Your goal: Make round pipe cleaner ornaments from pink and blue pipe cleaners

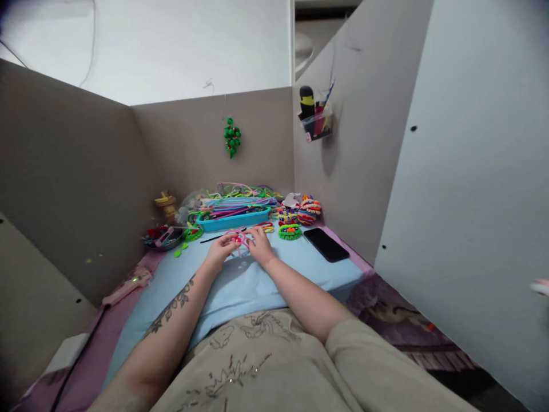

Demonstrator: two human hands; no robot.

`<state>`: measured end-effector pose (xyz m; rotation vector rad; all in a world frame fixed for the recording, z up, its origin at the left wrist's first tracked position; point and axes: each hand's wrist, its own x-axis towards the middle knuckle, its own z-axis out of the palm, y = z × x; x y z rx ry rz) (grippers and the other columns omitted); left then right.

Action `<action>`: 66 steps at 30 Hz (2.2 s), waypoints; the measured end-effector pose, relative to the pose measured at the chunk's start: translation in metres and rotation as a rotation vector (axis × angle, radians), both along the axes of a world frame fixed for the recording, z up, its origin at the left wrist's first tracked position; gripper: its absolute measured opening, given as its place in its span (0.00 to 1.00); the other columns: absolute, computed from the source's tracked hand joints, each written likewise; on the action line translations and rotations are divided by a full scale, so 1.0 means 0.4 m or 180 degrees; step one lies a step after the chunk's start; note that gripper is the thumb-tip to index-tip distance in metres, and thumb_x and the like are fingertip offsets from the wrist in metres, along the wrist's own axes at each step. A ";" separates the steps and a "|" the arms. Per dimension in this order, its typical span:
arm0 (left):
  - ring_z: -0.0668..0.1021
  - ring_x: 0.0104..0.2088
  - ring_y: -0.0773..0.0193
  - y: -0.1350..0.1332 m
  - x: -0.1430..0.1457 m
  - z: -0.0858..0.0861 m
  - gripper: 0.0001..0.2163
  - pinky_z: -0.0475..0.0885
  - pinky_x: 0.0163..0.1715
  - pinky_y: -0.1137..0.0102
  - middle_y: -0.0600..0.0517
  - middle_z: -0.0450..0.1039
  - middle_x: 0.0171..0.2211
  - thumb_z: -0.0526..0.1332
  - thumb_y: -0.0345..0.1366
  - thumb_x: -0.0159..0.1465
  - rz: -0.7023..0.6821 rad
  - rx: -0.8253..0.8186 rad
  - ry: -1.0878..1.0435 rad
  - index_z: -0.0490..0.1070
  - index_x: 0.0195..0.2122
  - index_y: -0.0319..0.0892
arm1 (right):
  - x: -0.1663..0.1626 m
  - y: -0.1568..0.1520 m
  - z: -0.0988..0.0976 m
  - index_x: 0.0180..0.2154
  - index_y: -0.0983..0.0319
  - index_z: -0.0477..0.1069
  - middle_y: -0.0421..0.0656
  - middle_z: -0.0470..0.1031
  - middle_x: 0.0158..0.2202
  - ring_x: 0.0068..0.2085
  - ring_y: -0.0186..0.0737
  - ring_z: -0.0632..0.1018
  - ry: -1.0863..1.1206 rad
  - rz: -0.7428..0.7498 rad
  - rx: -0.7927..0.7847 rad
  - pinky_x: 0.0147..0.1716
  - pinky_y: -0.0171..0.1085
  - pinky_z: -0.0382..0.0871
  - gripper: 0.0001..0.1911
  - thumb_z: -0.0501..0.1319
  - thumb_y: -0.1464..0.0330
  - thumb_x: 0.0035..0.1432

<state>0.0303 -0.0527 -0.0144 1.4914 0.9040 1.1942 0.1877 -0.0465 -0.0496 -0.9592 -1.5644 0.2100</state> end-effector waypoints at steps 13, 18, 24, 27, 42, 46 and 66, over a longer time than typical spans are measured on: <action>0.74 0.27 0.67 0.007 -0.006 -0.007 0.21 0.68 0.32 0.72 0.51 0.75 0.28 0.69 0.36 0.44 -0.0148 0.0056 -0.0015 0.74 0.41 0.37 | -0.002 -0.007 0.004 0.33 0.60 0.72 0.43 0.64 0.36 0.40 0.40 0.70 -0.0147 0.0036 0.0074 0.41 0.39 0.67 0.11 0.55 0.76 0.48; 0.74 0.26 0.67 0.012 -0.009 -0.009 0.22 0.67 0.30 0.72 0.52 0.74 0.25 0.69 0.36 0.44 0.0056 0.0108 -0.0101 0.73 0.42 0.36 | 0.003 -0.003 0.004 0.33 0.60 0.72 0.44 0.65 0.37 0.42 0.42 0.70 -0.0124 -0.0309 0.0165 0.44 0.42 0.65 0.10 0.56 0.75 0.49; 0.68 0.20 0.73 0.023 -0.020 -0.003 0.23 0.59 0.20 0.76 0.53 0.73 0.25 0.69 0.38 0.44 0.0297 -0.0022 -0.0385 0.73 0.43 0.39 | 0.029 0.016 0.000 0.30 0.60 0.73 0.45 0.66 0.35 0.38 0.41 0.71 0.0258 -0.0761 0.0103 0.42 0.42 0.67 0.09 0.55 0.75 0.49; 0.66 0.19 0.75 0.035 -0.032 -0.004 0.24 0.56 0.18 0.77 0.53 0.74 0.28 0.68 0.40 0.45 0.0443 -0.0041 -0.0682 0.72 0.44 0.40 | 0.041 0.019 0.004 0.28 0.62 0.72 0.46 0.66 0.34 0.35 0.41 0.71 0.0485 -0.0914 -0.0053 0.39 0.41 0.68 0.06 0.56 0.72 0.51; 0.73 0.26 0.66 0.035 -0.040 -0.023 0.19 0.65 0.29 0.71 0.51 0.74 0.26 0.63 0.39 0.51 0.0823 0.0971 0.1127 0.73 0.43 0.37 | 0.042 0.002 0.025 0.30 0.62 0.71 0.44 0.72 0.31 0.35 0.40 0.72 0.0802 -0.0891 0.0094 0.38 0.38 0.66 0.09 0.53 0.72 0.51; 0.73 0.27 0.64 0.045 -0.045 -0.032 0.18 0.65 0.29 0.71 0.50 0.75 0.27 0.63 0.38 0.50 0.0879 0.1006 0.1268 0.73 0.43 0.39 | 0.032 -0.020 0.039 0.31 0.62 0.72 0.44 0.72 0.32 0.34 0.39 0.72 0.0699 -0.0765 0.0185 0.36 0.37 0.67 0.10 0.52 0.72 0.52; 0.75 0.25 0.65 0.047 -0.032 -0.043 0.23 0.67 0.27 0.72 0.48 0.76 0.27 0.69 0.39 0.45 0.0403 0.0206 0.0581 0.73 0.42 0.35 | 0.020 0.008 0.022 0.31 0.62 0.71 0.41 0.74 0.27 0.31 0.37 0.75 0.2085 0.0359 -0.0488 0.33 0.38 0.71 0.10 0.61 0.63 0.47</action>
